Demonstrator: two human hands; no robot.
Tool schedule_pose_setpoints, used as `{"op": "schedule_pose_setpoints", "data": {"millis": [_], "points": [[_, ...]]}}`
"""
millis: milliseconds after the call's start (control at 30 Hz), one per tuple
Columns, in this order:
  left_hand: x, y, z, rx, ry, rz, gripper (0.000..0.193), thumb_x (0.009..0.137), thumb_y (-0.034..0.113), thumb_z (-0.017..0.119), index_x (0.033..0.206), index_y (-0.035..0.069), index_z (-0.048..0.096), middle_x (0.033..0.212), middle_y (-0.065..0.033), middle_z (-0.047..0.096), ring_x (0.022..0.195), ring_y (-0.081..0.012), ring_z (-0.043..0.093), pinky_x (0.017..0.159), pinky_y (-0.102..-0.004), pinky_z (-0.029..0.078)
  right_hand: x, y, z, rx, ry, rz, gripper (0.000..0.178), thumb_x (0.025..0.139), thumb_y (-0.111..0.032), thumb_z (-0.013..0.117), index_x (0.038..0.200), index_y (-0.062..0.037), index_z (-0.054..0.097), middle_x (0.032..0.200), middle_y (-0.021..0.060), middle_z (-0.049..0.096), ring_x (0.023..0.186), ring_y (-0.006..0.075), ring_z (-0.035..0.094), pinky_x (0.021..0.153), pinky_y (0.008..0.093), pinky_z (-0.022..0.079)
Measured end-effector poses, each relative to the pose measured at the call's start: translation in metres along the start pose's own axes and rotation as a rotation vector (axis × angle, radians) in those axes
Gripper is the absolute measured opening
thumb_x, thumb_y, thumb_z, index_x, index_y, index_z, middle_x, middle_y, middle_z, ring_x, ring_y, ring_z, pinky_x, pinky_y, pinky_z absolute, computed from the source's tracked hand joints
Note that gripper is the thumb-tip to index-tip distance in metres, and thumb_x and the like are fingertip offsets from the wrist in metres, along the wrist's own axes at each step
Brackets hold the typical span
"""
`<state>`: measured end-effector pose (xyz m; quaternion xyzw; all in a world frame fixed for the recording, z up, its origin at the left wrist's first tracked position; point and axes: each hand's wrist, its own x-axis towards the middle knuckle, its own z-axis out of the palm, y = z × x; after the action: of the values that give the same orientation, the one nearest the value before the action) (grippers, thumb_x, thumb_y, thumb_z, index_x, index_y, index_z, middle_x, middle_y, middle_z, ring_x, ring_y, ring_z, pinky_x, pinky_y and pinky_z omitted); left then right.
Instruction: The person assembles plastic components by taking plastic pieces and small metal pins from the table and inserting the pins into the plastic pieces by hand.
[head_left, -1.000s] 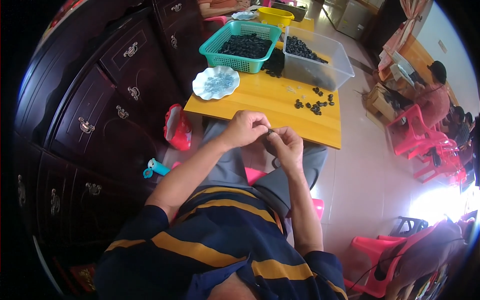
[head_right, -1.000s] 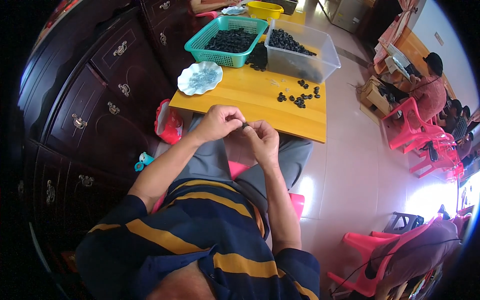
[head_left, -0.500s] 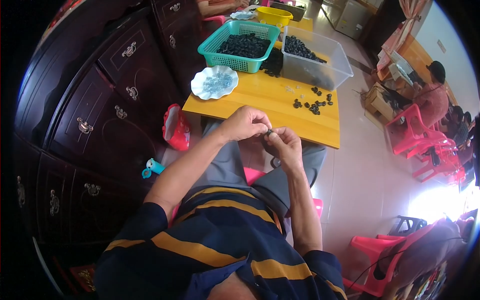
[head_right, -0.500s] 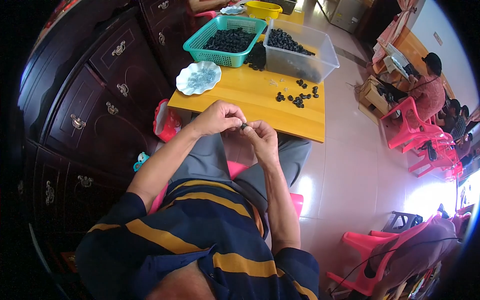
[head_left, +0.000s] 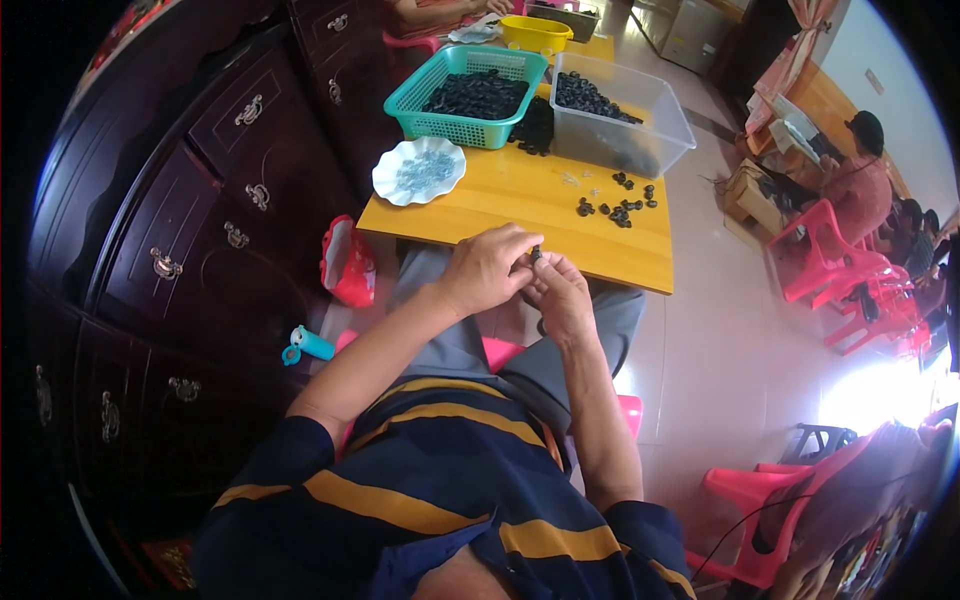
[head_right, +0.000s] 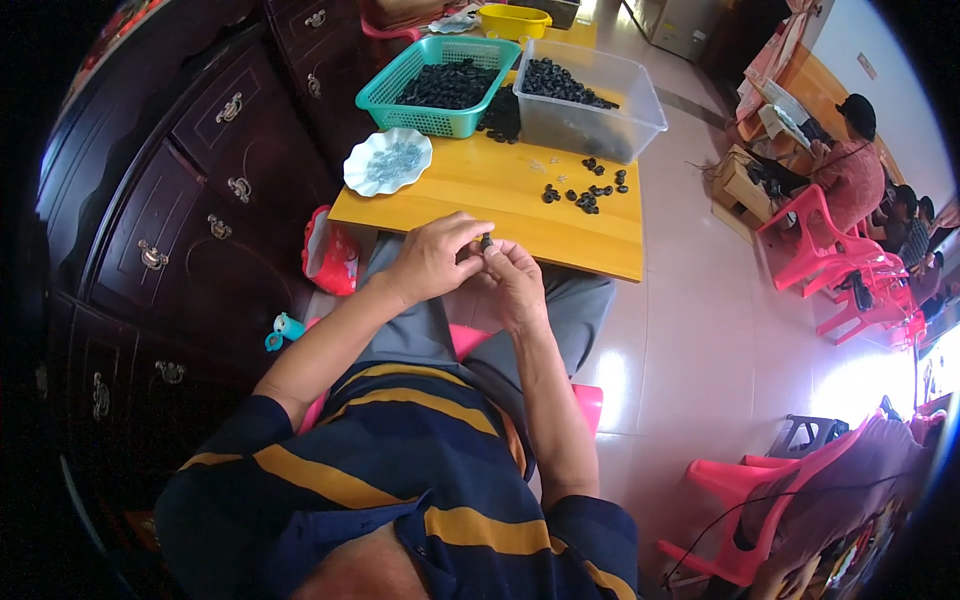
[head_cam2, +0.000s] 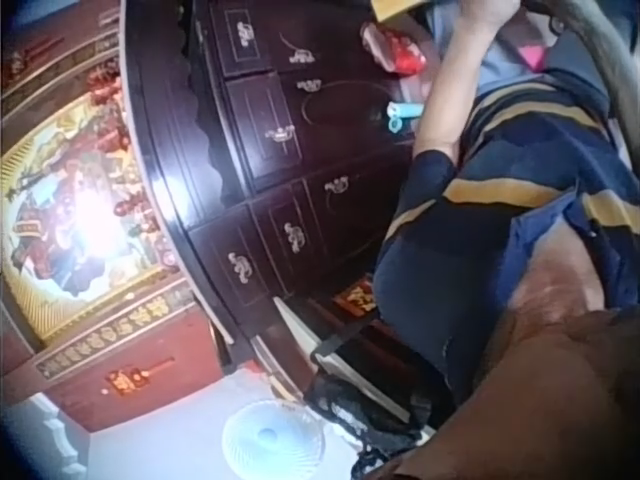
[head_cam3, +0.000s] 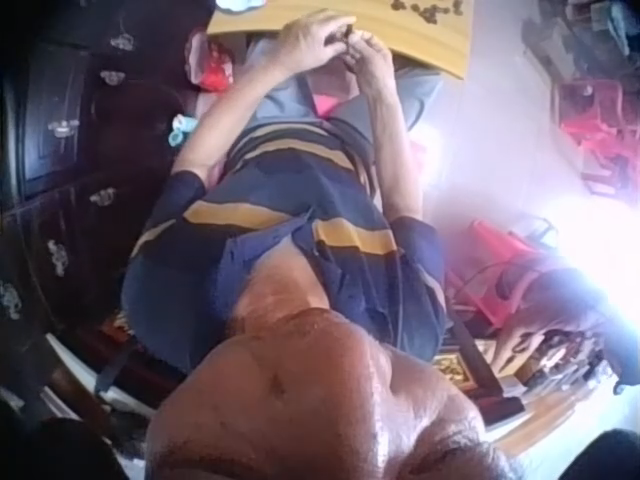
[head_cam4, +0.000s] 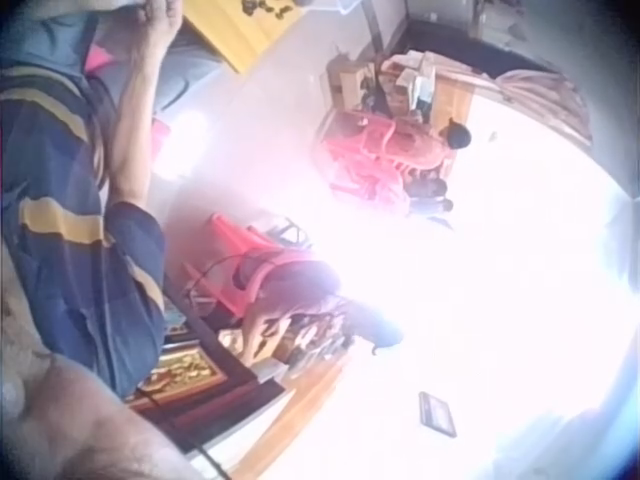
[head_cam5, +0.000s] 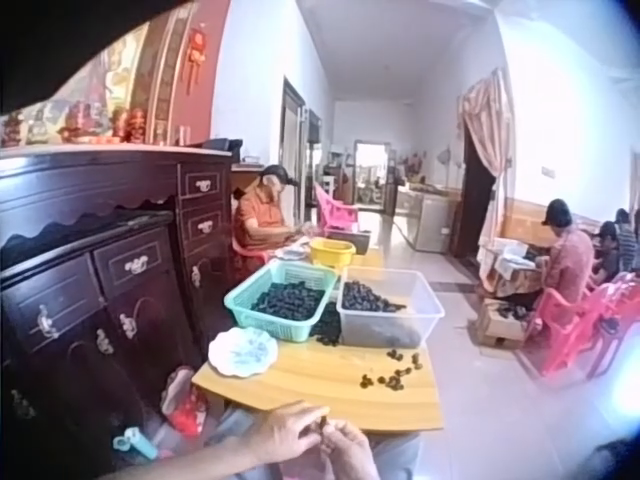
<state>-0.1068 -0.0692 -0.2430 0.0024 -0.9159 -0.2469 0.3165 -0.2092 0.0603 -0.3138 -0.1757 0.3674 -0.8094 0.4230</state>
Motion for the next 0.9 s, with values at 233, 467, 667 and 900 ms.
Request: {"op": "schedule_pose_setpoints", "data": {"millis": [233,467,667,900], "points": [[-0.001,0.0,-0.001,0.027,0.032,0.041,0.025,0.076,0.012,0.072,0.1,0.004,0.069,0.089,-0.01,0.067,0.082,-0.0291,0.067,0.071,-0.0381,0.054,-0.001,0.003,-0.001,0.062,-0.002,0.0,0.012,0.097,-0.017,0.062,0.104,-0.0067,0.063,0.096,0.0045,0.069,0.086,0.014,0.067,0.083,0.0291,0.053],[-0.002,-0.004,0.0,0.018,0.081,0.127,0.021,0.076,0.013,0.072,0.096,0.004,0.071,0.088,-0.011,0.069,0.082,-0.0301,0.067,0.072,-0.038,0.055,0.003,0.006,-0.008,0.091,-0.053,-0.001,0.012,0.098,-0.016,0.059,0.103,-0.0056,0.064,0.095,0.0053,0.069,0.087,0.0156,0.066,0.085,0.0313,0.052],[0.001,-0.004,-0.002,0.018,0.048,0.119,0.025,0.075,0.011,0.075,0.098,0.001,0.071,0.091,-0.0136,0.07,0.082,-0.032,0.068,0.073,-0.0379,0.055,0.004,0.004,-0.009,0.084,-0.068,-0.014,0.012,0.098,-0.015,0.059,0.103,-0.005,0.063,0.095,0.0061,0.069,0.087,0.0169,0.067,0.085,0.0319,0.052],[-0.001,-0.001,-0.004,0.072,0.03,0.121,0.024,0.076,0.013,0.074,0.098,0.003,0.071,0.091,-0.0119,0.069,0.083,-0.0306,0.068,0.073,-0.0382,0.055,-0.001,0.0,0.006,0.062,0.021,0.012,0.009,0.096,-0.014,0.062,0.097,-0.0057,0.064,0.085,0.0004,0.066,0.075,0.0087,0.06,0.067,0.0228,0.044]]}}
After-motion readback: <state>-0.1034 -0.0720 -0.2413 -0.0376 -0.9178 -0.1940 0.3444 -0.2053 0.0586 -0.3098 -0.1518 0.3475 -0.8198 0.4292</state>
